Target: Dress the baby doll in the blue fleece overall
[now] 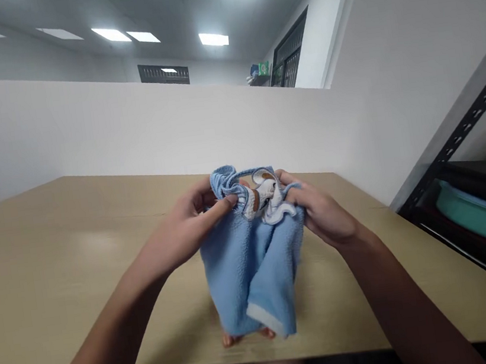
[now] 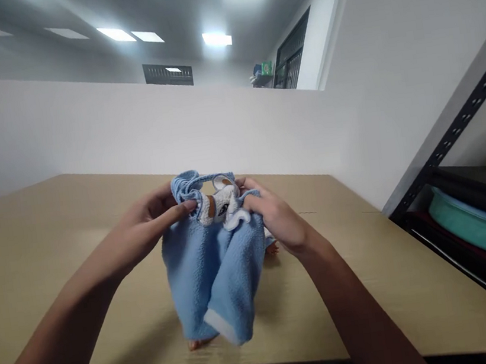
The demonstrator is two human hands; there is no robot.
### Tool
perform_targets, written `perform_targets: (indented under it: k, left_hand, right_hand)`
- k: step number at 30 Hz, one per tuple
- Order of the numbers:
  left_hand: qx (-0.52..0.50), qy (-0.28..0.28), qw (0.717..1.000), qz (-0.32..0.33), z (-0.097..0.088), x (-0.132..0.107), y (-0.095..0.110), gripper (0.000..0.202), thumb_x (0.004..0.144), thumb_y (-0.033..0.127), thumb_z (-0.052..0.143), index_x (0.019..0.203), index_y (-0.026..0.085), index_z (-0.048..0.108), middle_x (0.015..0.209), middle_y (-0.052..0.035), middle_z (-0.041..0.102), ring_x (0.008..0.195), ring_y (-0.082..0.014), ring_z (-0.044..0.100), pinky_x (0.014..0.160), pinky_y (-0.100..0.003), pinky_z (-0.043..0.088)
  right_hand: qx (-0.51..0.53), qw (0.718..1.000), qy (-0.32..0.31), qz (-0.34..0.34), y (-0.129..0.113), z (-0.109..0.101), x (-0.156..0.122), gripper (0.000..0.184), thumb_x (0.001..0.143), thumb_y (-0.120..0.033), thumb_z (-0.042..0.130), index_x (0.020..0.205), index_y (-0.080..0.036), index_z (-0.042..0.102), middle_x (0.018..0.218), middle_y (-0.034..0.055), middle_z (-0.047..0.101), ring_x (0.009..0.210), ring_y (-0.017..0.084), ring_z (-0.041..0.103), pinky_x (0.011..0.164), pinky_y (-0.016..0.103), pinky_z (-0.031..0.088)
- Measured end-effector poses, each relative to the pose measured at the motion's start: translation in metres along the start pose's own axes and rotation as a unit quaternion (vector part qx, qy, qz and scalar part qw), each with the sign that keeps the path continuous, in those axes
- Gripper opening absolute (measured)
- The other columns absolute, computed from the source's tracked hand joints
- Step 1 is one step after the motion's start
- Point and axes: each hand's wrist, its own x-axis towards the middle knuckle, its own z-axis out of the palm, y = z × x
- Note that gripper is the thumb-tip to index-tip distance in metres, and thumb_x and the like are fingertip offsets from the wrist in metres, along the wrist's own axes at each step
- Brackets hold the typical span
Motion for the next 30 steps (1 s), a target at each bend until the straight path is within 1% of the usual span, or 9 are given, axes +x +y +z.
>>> perform_targets:
  k: [3,6,10,13,15,18,20,26,30]
  left_hand:
    - [0.002,0.014,1.0,-0.006,-0.006,0.028,-0.009,0.04,0.093,0.055,0.07,0.118,0.023,0.074,0.098,-0.0024,0.075,0.097,-0.0268,0.07,0.086,-0.036,0.057]
    - [0.017,0.052,0.998,-0.009,-0.01,0.055,-0.019,0.035,0.094,0.051,0.067,0.107,0.02,0.074,0.09,-0.0015,0.072,0.088,-0.023,0.067,0.081,-0.033,0.053]
    - [0.03,0.095,0.995,0.008,-0.009,0.084,-0.029,0.027,0.094,0.043,0.065,0.095,0.017,0.071,0.089,-0.0025,0.072,0.089,-0.0231,0.067,0.082,-0.034,0.051]
    - [0.0,0.084,0.996,0.016,-0.004,0.095,-0.033,0.028,0.095,0.045,0.066,0.094,0.017,0.069,0.093,-0.003,0.073,0.092,-0.0232,0.067,0.082,-0.033,0.051]
    - [-0.037,0.043,0.998,0.029,-0.001,0.098,-0.034,0.027,0.096,0.045,0.068,0.098,0.018,0.068,0.096,-0.0035,0.073,0.094,-0.0232,0.068,0.083,-0.032,0.052]
    - [-0.036,-0.021,0.998,0.044,0.0,0.102,-0.037,0.024,0.097,0.043,0.07,0.1,0.019,0.067,0.097,-0.0023,0.074,0.096,-0.0221,0.07,0.087,-0.032,0.052]
    - [0.016,-0.017,0.999,0.037,-0.001,0.104,-0.041,0.025,0.097,0.046,0.071,0.101,0.021,0.067,0.097,-0.0009,0.073,0.095,-0.0209,0.069,0.087,-0.032,0.052]
    - [0.138,0.1,0.983,0.076,-0.008,0.109,-0.058,0.061,0.089,0.046,0.082,0.138,0.025,0.053,0.134,-0.0077,0.063,0.113,-0.0237,0.062,0.101,-0.039,0.05]
    - [0.105,-0.035,0.988,0.105,-0.007,0.109,-0.058,0.066,0.096,0.032,0.075,0.153,0.029,0.042,0.138,-0.0076,0.06,0.126,-0.0219,0.058,0.11,-0.037,0.046]
  right_hand:
    - [0.085,0.996,0.031,-0.026,0.005,-0.019,0.018,0.018,0.079,-0.012,0.057,0.093,-0.023,0.061,0.089,-0.0028,0.061,0.078,0.015,0.056,0.073,0.024,0.049]
    - [0.112,0.991,0.029,-0.071,0.009,-0.037,0.03,0.014,0.084,-0.013,0.053,0.086,-0.024,0.061,0.096,-0.0005,0.063,0.089,0.018,0.063,0.087,0.031,0.054]
    - [0.034,0.989,0.019,-0.141,0.018,-0.054,0.043,0.022,0.101,-0.022,0.05,0.091,-0.026,0.069,0.114,0.0011,0.067,0.116,0.025,0.067,0.103,0.039,0.053]
    - [-0.049,0.996,0.027,-0.069,0.024,-0.053,0.05,0.035,0.109,-0.049,0.047,0.119,-0.026,0.071,0.124,0.0054,0.071,0.122,0.026,0.066,0.104,0.037,0.054]
    - [-0.093,0.995,0.032,-0.021,0.026,-0.045,0.053,0.044,0.103,-0.06,0.06,0.13,-0.026,0.067,0.126,0.0064,0.073,0.118,0.026,0.069,0.101,0.034,0.056]
    - [-0.105,0.991,0.075,0.021,0.029,-0.033,0.058,0.042,0.092,-0.054,0.08,0.12,-0.025,0.069,0.105,0.0032,0.077,0.094,0.023,0.073,0.082,0.03,0.06]
    - [-0.093,0.988,0.126,0.016,0.032,-0.031,0.06,0.033,0.093,-0.054,0.078,0.106,-0.025,0.071,0.086,0.0005,0.073,0.077,0.019,0.068,0.067,0.027,0.057]
    - [-0.138,0.966,0.202,-0.088,0.039,-0.044,0.061,0.035,0.106,-0.054,0.057,0.09,-0.027,0.072,0.088,0.004,0.073,0.079,0.023,0.068,0.068,0.031,0.058]
    - [-0.167,0.969,0.171,-0.069,0.036,-0.047,0.057,0.044,0.11,-0.057,0.045,0.092,-0.027,0.072,0.093,0.0056,0.075,0.084,0.025,0.071,0.072,0.035,0.059]
